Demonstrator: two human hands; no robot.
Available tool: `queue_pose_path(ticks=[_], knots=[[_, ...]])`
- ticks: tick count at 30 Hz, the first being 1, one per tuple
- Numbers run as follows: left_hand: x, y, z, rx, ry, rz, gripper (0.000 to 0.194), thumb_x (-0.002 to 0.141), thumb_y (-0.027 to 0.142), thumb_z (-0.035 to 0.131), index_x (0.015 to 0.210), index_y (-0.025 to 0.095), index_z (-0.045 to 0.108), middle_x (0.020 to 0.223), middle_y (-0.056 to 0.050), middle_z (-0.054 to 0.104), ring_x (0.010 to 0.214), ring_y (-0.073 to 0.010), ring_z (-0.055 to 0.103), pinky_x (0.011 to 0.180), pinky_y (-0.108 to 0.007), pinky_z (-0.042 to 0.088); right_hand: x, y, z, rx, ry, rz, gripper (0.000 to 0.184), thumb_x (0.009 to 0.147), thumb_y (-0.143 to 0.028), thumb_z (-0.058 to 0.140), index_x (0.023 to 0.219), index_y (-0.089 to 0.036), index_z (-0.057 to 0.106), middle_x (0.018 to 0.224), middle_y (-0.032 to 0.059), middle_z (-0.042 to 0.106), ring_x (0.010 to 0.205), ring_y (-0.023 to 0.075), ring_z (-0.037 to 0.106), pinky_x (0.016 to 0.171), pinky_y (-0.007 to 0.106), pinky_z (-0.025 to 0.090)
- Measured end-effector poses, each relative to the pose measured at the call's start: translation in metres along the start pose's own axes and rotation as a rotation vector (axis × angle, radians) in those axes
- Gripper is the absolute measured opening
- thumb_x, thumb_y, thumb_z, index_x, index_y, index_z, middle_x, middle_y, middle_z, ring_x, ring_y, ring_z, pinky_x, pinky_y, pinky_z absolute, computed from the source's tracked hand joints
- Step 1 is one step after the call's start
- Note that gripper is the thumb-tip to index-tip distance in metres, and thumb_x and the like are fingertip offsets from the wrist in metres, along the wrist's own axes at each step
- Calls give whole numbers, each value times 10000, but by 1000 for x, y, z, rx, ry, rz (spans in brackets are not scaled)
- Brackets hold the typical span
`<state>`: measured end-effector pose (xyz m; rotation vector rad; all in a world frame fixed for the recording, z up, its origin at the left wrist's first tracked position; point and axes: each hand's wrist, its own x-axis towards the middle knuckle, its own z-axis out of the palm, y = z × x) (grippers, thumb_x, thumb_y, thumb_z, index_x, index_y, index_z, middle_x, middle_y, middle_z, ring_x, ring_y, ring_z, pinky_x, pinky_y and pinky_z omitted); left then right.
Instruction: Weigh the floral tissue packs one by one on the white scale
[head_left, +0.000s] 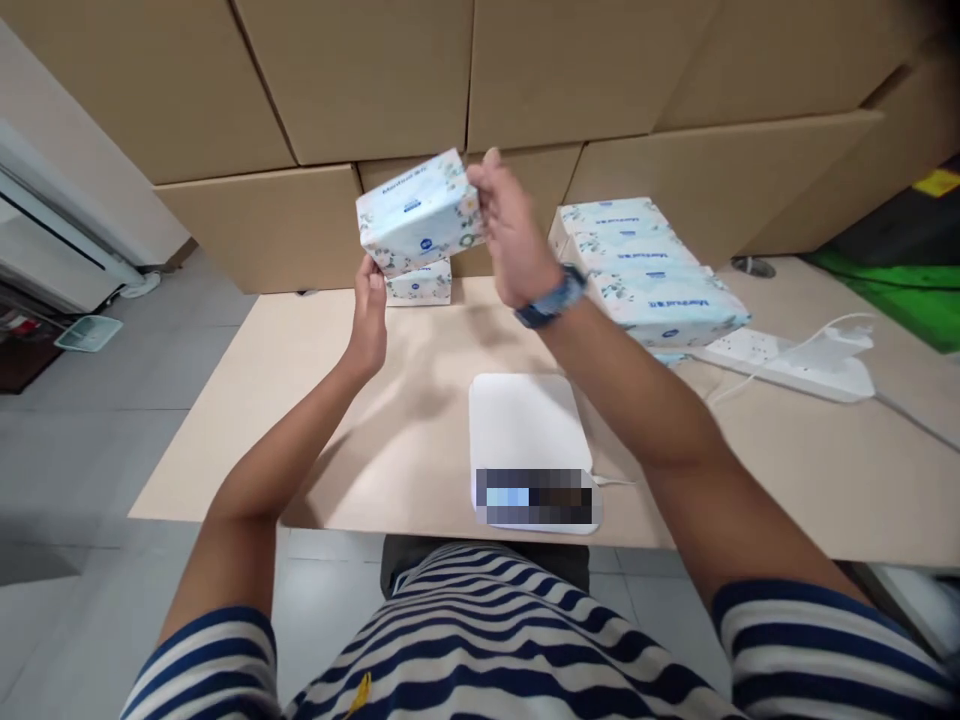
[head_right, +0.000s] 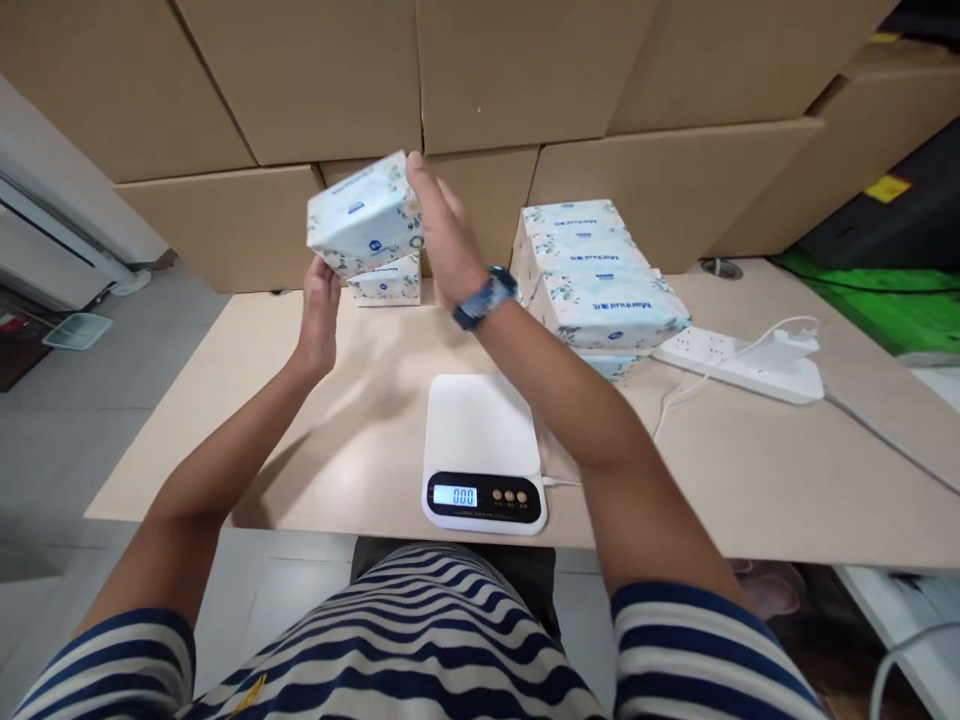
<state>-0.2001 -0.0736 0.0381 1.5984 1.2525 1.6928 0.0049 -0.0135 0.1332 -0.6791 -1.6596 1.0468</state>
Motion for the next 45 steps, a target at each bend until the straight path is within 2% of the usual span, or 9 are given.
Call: queue_pose_path(ticks=[4,8,12,16,20,27,31,39,45], knots=[[-96,32,-13,-100,-381,-32,946,959,910,464,1745,451,203,1912,17,88,1788,-361,9,1434,-627,172,-130,-37,-54,192,34,-104,543,1039,-624,675,1454,-274,664,1612,12,656,1597,238,536,1387,437,397],[-180,21,-7,-243,-710,-198,965,970,900,430,1770,484,85,1917,39,-1,1784,-372,2,1436,-641,168,-251,-18,-78,118,15,55,580,1060,-533,678,1614,-481,513,1790,-106,447,1701,205,373,1433,476,328],[-209,26,16,-315,-898,-298,863,1042,819,336,1756,525,-49,1894,126,-144,1770,-319,-146,1463,-592,34,-302,28,-93,123,105,265,565,1083,-624,559,1623,-472,493,1805,-47,433,1698,221,380,1409,535,358],[-201,53,26,-290,-862,-347,817,1050,815,242,1753,523,-54,1873,168,-204,1766,-309,-193,1470,-558,-46,-299,46,-109,103,159,270,581,1064,-675,548,1586,-420,530,1722,48,557,1609,259,521,1298,564,521],[-190,60,20,-247,-846,-364,830,1049,821,234,1780,462,68,1902,104,-124,1782,-329,-118,1475,-564,-8,-276,49,-127,-1,208,259,613,1010,-728,617,1501,-361,605,1516,121,708,1168,254,769,821,408,739],[-150,25,35,-189,-458,-398,839,1023,875,225,1550,337,595,1715,-100,535,1472,-348,621,1351,-651,386,-223,78,-143,-111,215,115,609,1008,-786,559,1328,-295,726,1029,66,818,553,133,627,508,302,540],[-143,11,59,-100,-160,-376,889,983,926,214,1516,309,567,1669,-141,561,1466,-343,621,1259,-599,488,-222,91,-142,-222,262,-20,606,1061,-758,460,1289,-283,760,752,21,745,483,147,518,523,330,470],[-150,4,32,221,-498,61,1185,819,957,614,1760,480,73,1899,-78,63,1733,-482,189,1357,-702,314,-236,97,-156,-338,149,-32,656,1065,-781,408,1288,-253,727,644,-13,626,543,173,599,560,318,498],[-141,0,15,306,-574,-78,1409,735,814,852,1752,502,-72,1901,-128,0,1741,-538,109,1362,-799,243,-236,107,-151,-482,-7,-160,999,939,-945,407,1679,-274,438,1030,98,789,691,222,738,593,357,634]])
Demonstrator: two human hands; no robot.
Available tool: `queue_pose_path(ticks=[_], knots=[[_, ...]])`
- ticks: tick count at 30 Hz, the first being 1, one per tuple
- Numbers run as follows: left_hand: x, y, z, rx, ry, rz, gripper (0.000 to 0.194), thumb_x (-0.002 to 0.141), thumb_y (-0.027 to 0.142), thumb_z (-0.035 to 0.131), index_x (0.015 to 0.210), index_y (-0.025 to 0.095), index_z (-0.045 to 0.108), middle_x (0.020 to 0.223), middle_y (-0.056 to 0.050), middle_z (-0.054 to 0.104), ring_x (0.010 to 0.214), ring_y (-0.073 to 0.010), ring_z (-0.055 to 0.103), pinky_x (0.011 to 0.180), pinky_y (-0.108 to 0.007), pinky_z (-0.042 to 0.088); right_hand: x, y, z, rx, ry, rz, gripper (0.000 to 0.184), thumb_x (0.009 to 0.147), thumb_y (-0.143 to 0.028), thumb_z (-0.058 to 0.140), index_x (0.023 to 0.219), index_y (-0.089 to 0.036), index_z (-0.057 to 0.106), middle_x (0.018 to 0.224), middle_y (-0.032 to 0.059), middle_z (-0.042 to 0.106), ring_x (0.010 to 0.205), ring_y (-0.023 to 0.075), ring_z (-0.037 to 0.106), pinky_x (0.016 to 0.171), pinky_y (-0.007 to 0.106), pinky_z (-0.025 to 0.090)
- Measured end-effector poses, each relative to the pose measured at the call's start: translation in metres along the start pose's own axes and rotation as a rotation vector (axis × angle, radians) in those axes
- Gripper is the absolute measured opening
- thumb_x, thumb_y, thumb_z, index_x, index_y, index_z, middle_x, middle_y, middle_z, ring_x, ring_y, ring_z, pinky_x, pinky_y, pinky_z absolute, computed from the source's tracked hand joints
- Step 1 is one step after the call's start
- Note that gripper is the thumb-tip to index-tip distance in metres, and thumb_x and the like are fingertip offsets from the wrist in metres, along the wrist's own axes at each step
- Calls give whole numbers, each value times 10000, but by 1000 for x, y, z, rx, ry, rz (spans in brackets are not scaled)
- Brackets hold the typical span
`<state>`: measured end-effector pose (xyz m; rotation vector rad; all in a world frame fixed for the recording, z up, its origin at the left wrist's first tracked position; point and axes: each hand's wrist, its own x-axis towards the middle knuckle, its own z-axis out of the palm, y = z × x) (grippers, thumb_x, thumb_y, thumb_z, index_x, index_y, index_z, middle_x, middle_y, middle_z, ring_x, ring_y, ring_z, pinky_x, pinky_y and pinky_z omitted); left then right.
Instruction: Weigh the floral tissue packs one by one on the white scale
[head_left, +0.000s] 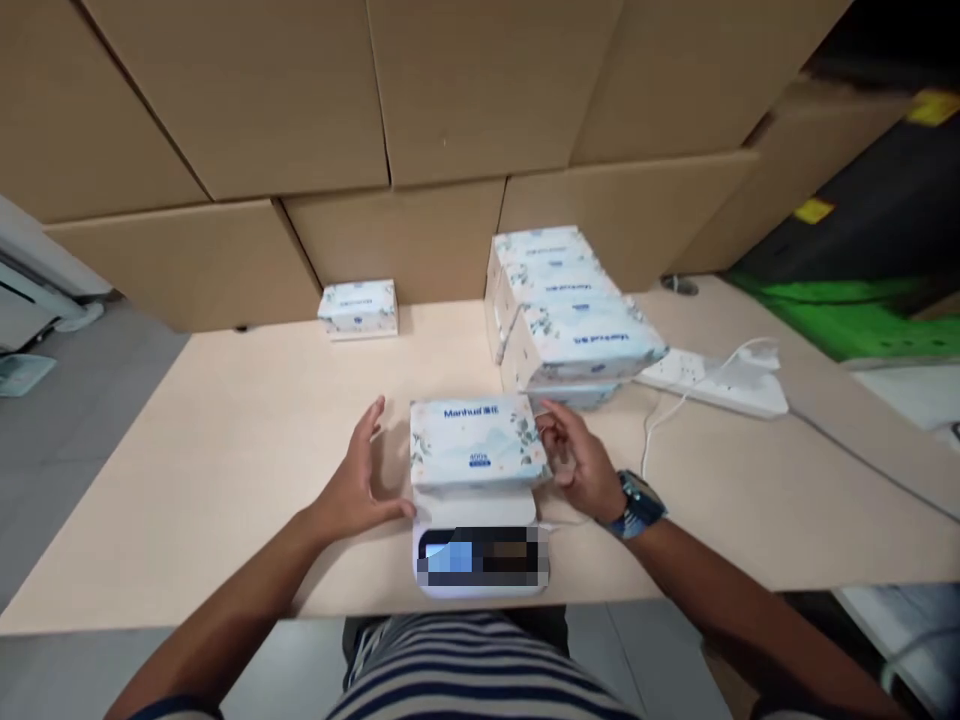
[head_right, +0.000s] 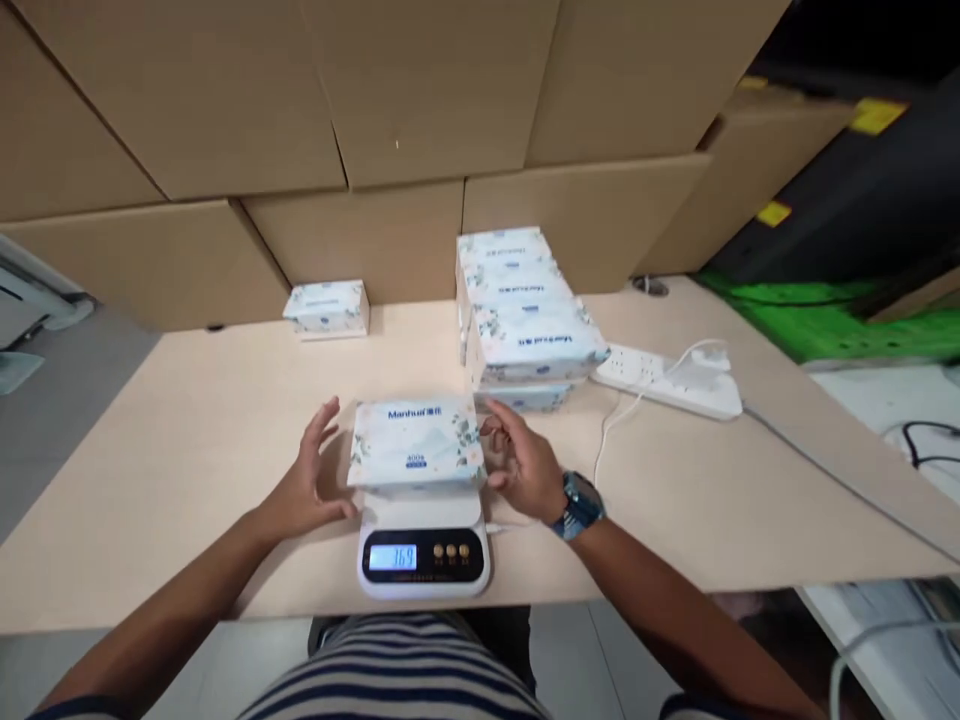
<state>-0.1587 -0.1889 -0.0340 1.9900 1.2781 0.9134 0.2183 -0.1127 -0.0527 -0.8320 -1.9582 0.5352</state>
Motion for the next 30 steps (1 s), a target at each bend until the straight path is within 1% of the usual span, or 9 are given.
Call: queue_pose_path(ticks=[1,3,5,8,14,18,23,26,30], knots=[[-2,-1,-1,0,0,-16,1394,750,815,838,1749,511,-85,1903,-117,-11,1747,-532,82,1367,-807,222,0,2,4,11,-1,-8,1043,922,-960,402,1718,-287,383,1211,158,792,879,283,807,690,404,688],[-6,-2,-1,-17,-3,-44,1378,757,846,804,1739,536,-112,1908,-74,-58,1753,-519,27,1378,-815,188,-1,5,12,77,-13,-29,1057,920,-955,399,1773,-346,262,1534,207,675,1230,372,788,887,483,722],[-11,-2,-1,-46,-17,-89,1385,735,897,770,1726,560,-138,1905,-20,-125,1754,-508,-10,1387,-806,172,-3,8,19,156,-39,-15,1048,920,-947,390,1791,-411,163,1736,175,502,1461,409,665,1069,551,678],[-16,-1,0,-72,-53,-146,1436,691,946,747,1710,561,-188,1885,25,-210,1751,-502,-56,1399,-785,149,-8,10,25,237,-73,45,1043,923,-943,353,1796,-441,80,1856,114,315,1630,425,475,1233,610,563],[-15,-1,-2,-62,-77,-150,1395,740,951,693,1711,530,-215,1880,3,-229,1751,-501,-81,1392,-795,84,-8,12,22,295,-153,66,1021,926,-940,328,1783,-484,13,1905,21,149,1735,393,238,1354,626,401],[-9,0,6,-105,-62,-74,1326,802,929,660,1737,496,-175,1883,-17,-229,1755,-464,-130,1411,-754,50,-12,-6,25,365,-131,131,930,989,-890,213,1786,-467,-10,1911,-39,55,1764,330,120,1411,596,292],[-12,23,40,-536,45,-172,1041,896,990,171,1773,472,-47,1907,76,-102,1780,-314,-103,1462,-576,120,-26,-30,36,464,10,331,881,996,-869,67,1782,-482,-29,1894,-149,3,1772,244,23,1455,565,179],[-16,48,55,-597,21,-121,1108,852,1034,309,1759,514,-58,1888,152,-149,1773,-331,-135,1464,-563,132,-30,-34,32,444,37,415,846,995,-847,4,1775,-519,14,1885,-196,31,1773,224,24,1460,555,198],[-16,62,61,-643,-97,-31,1170,859,993,488,1736,535,-136,1897,136,-100,1771,-403,-73,1434,-666,219,-28,-39,22,374,88,406,855,975,-846,-62,1767,-550,67,1874,-225,93,1777,219,10,1461,600,183]])
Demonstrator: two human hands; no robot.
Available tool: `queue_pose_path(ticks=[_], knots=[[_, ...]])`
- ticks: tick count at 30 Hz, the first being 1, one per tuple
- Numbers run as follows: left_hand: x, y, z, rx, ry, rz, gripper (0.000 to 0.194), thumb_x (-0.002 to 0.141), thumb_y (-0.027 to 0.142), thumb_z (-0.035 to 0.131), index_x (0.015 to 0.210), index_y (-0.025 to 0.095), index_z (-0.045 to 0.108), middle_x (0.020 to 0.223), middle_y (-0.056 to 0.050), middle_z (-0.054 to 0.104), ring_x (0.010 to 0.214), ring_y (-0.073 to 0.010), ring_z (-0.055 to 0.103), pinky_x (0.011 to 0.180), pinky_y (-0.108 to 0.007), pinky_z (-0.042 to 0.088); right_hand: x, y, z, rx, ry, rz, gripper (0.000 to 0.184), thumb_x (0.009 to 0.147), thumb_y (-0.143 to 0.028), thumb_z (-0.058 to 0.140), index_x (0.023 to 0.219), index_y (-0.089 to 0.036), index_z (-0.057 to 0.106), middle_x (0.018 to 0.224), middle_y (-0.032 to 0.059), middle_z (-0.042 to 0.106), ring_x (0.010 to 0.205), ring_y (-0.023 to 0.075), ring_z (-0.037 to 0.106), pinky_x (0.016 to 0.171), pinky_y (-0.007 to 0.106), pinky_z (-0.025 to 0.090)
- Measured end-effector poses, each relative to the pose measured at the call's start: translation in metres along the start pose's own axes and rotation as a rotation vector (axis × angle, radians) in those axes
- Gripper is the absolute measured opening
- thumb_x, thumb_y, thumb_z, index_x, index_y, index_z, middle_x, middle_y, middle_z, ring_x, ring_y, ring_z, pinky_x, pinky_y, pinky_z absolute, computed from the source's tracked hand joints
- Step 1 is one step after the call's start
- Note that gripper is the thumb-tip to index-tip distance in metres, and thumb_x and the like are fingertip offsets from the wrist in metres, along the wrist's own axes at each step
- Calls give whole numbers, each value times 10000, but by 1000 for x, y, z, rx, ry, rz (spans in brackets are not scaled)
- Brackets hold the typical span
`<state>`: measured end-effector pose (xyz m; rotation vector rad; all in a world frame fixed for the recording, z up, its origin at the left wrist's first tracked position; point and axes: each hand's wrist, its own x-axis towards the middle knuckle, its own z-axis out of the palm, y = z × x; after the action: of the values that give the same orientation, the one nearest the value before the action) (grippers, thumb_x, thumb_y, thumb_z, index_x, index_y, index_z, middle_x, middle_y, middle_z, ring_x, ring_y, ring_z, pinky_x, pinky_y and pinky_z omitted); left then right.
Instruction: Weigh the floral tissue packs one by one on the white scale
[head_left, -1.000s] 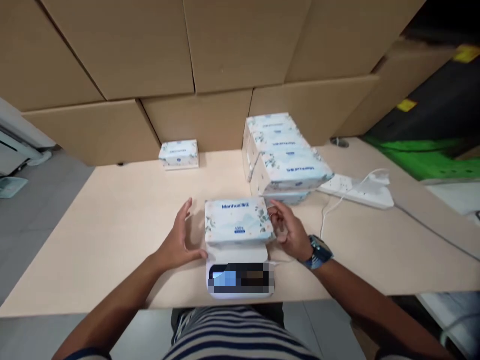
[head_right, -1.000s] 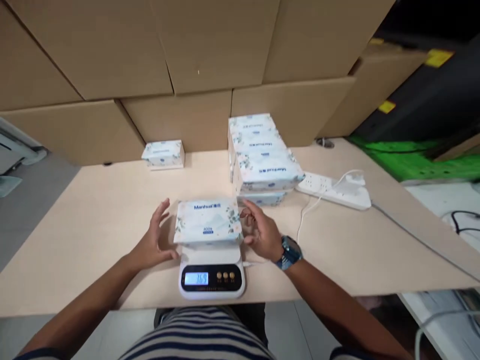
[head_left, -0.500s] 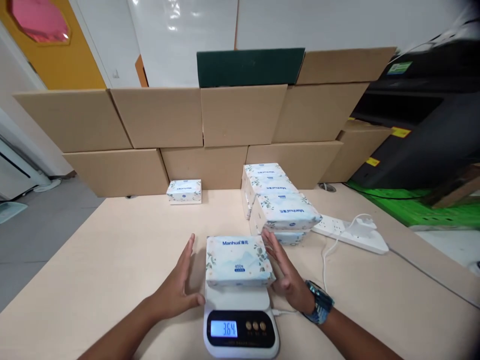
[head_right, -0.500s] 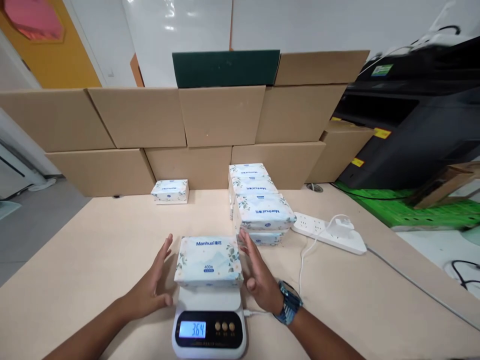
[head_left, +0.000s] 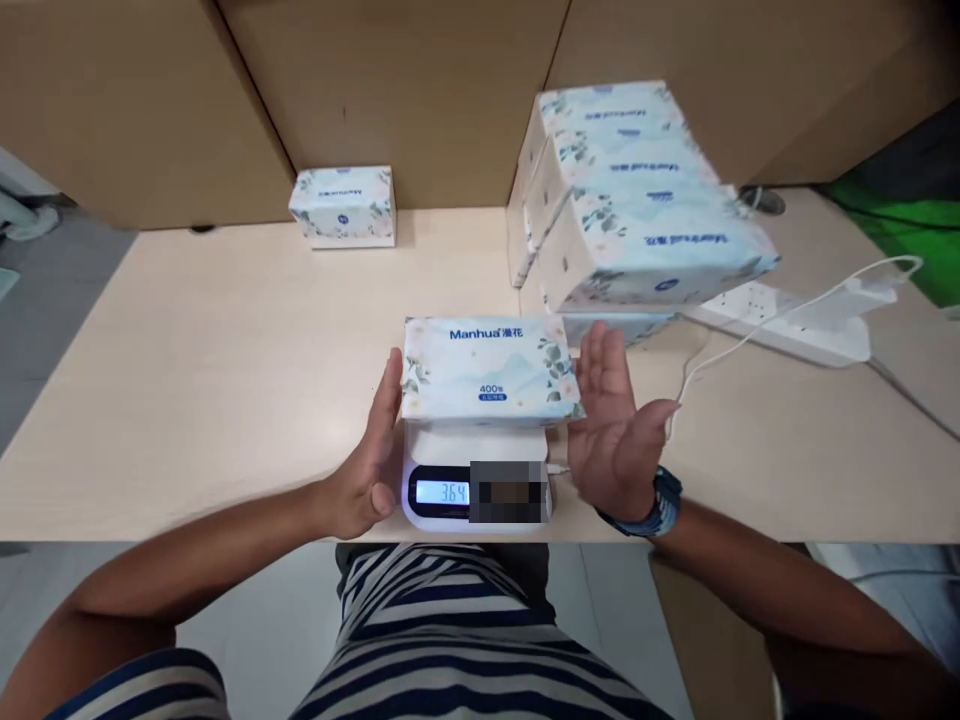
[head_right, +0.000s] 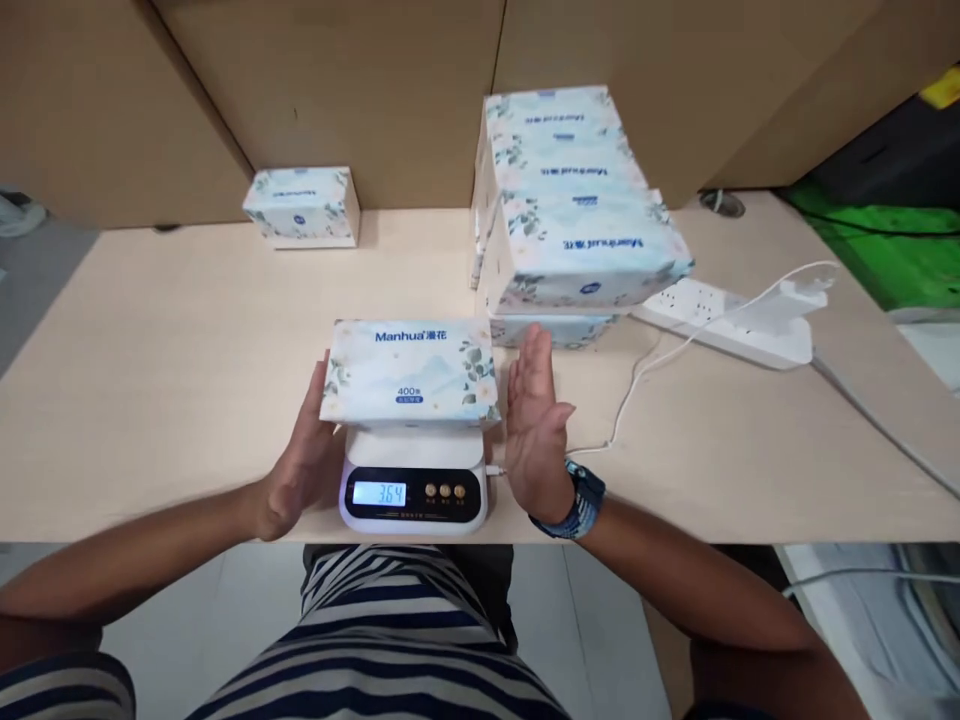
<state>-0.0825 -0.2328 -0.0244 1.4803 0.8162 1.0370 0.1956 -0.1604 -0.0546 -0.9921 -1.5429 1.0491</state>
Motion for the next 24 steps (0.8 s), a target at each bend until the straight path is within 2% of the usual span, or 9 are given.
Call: queue_pose_path(ticks=[4,7,10,13,15,17,19,21,24], knots=[[0,-7,-3,18,15,27,1106,877,973,497,1732,578,-82,1888,180,-86,1771,-417,-38,1410,-692,293,2,-11,4,108,60,21,825,972,-931,150,1707,-594,310,1853,-207,227,1782,227,56,1465,607,143],[-1,-12,-5,17,34,-13,1183,807,1009,559,1743,571,-17,1894,170,-38,1765,-443,-38,1398,-716,297,4,-18,8,125,98,71,934,944,-966,182,1737,-491,311,1865,-136,236,1781,211,53,1469,549,111],[1,-11,-4,-25,73,-75,1270,718,1046,616,1752,532,89,1902,119,68,1766,-449,-32,1403,-712,280,3,-26,10,107,84,70,931,965,-926,118,1747,-447,279,1863,-106,238,1779,176,30,1467,488,78],[5,-6,0,-46,150,-92,1274,675,1069,624,1735,489,219,1894,80,155,1769,-445,-24,1412,-702,252,0,-31,12,90,87,-9,902,982,-900,110,1714,-433,356,1844,-88,284,1782,198,22,1462,504,70],[7,-3,3,-33,167,-79,1230,699,1074,591,1722,469,272,1888,73,187,1770,-439,-4,1413,-691,240,-2,-32,12,93,85,-77,876,983,-912,167,1676,-439,420,1832,-81,320,1785,238,13,1460,545,59],[8,-4,4,-3,147,-52,1178,745,1066,550,1720,460,289,1885,76,198,1770,-430,23,1410,-681,230,-2,-28,9,88,75,-104,846,992,-912,198,1657,-452,447,1827,-83,337,1785,263,14,1458,573,44],[9,-8,3,25,119,-3,1125,801,1049,500,1731,459,266,1886,85,186,1770,-420,32,1408,-675,204,1,-18,5,73,63,-117,843,1015,-889,137,1676,-458,434,1826,-99,339,1783,262,25,1457,580,31],[10,-14,1,46,67,81,1073,857,1021,458,1746,473,209,1893,97,146,1775,-401,-3,1421,-656,153,6,-5,0,66,50,-159,853,1020,-875,53,1695,-491,405,1825,-137,329,1780,256,35,1456,591,35],[12,-21,-4,65,-61,206,961,954,940,403,1759,502,116,1904,122,58,1779,-351,-104,1454,-598,48,13,12,-4,43,9,-193,782,1029,-860,39,1702,-583,326,1835,-210,277,1776,253,43,1461,612,59]])
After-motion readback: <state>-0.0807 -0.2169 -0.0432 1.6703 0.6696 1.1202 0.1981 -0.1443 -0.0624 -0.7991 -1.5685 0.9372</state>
